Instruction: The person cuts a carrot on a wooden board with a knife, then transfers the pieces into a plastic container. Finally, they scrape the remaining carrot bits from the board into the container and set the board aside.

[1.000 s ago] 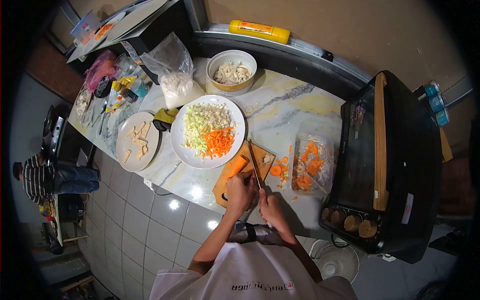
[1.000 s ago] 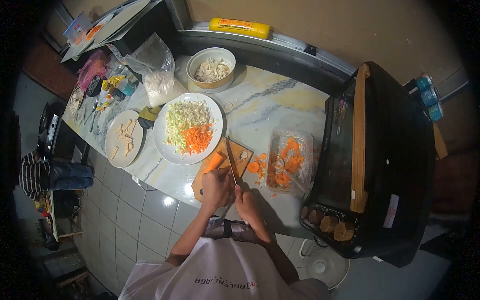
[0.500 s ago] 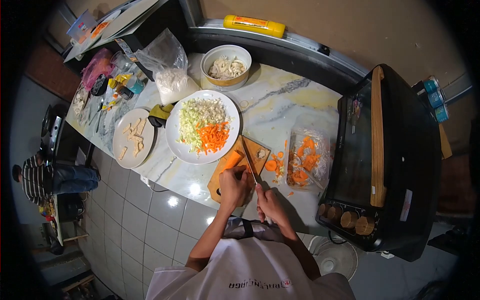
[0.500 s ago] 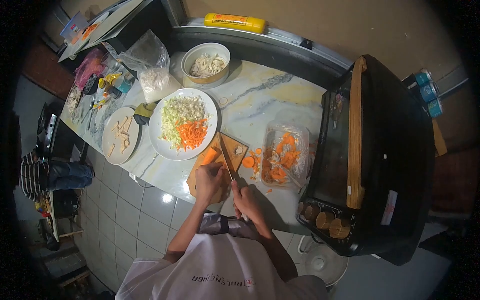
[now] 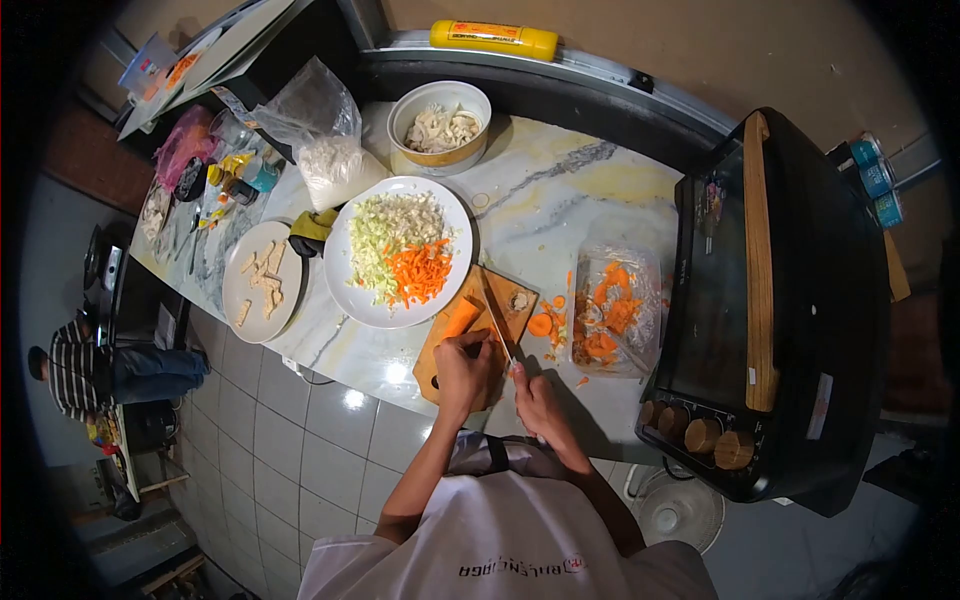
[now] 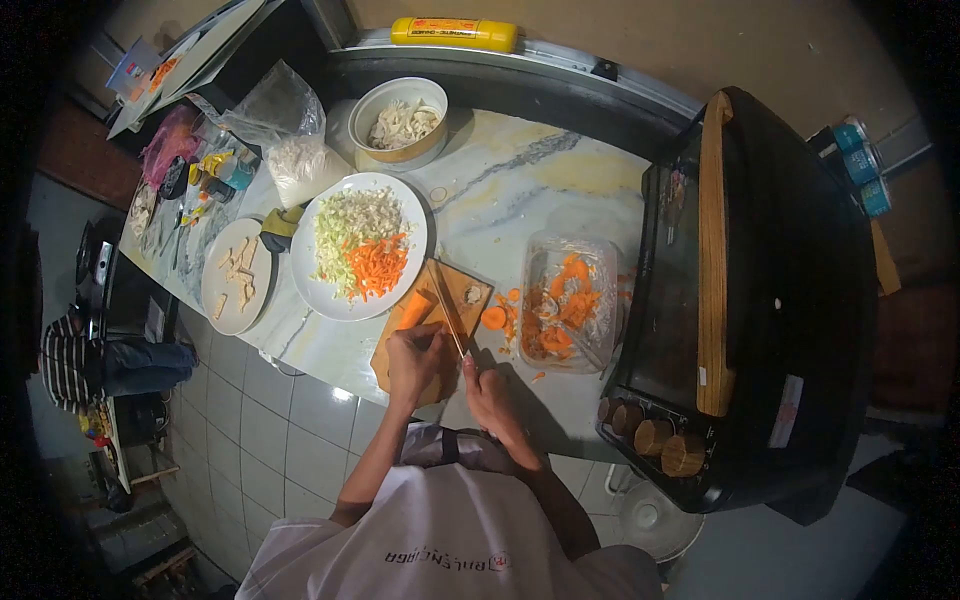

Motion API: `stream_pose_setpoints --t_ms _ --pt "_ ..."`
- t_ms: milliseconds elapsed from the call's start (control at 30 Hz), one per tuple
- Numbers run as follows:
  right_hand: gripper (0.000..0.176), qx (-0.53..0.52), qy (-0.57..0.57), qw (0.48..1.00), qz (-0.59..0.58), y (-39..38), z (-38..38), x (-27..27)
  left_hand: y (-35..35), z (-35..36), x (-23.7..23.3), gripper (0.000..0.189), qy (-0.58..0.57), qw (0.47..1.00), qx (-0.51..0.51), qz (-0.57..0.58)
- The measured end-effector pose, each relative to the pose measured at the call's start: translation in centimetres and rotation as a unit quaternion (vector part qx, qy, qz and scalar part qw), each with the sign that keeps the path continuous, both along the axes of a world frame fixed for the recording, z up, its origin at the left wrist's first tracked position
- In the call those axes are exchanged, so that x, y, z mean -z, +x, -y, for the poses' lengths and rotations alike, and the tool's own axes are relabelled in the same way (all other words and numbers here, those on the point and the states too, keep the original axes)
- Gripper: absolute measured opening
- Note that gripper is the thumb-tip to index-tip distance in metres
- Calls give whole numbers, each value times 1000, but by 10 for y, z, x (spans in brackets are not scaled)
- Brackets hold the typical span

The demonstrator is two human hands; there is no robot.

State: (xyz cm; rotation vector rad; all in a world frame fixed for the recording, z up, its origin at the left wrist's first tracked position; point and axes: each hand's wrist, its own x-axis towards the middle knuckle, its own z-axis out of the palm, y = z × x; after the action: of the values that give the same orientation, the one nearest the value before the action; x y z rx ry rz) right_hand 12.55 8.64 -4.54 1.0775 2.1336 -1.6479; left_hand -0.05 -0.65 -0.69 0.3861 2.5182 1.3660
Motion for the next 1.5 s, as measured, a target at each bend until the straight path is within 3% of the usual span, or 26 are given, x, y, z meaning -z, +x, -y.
stream_pose_setpoints --t_ms 333,600,700,933,1500 --pt "82 -3 -47 997 57 -7 2 -27 -2 -2 -8 18 -1 999 1 42" --pt "76 10 98 990 -97 -4 14 -9 -2 -2 -4 17 29 999 8 44" --pt "75 10 76 995 -66 -7 13 -21 -3 -4 -11 17 10 997 3 82" --pt "73 5 65 997 -38 -10 13 -21 -3 -2 0 14 27 999 22 31" --pt "84 8 55 998 28 -19 12 -21 -2 -4 -9 16 21 998 18 57"
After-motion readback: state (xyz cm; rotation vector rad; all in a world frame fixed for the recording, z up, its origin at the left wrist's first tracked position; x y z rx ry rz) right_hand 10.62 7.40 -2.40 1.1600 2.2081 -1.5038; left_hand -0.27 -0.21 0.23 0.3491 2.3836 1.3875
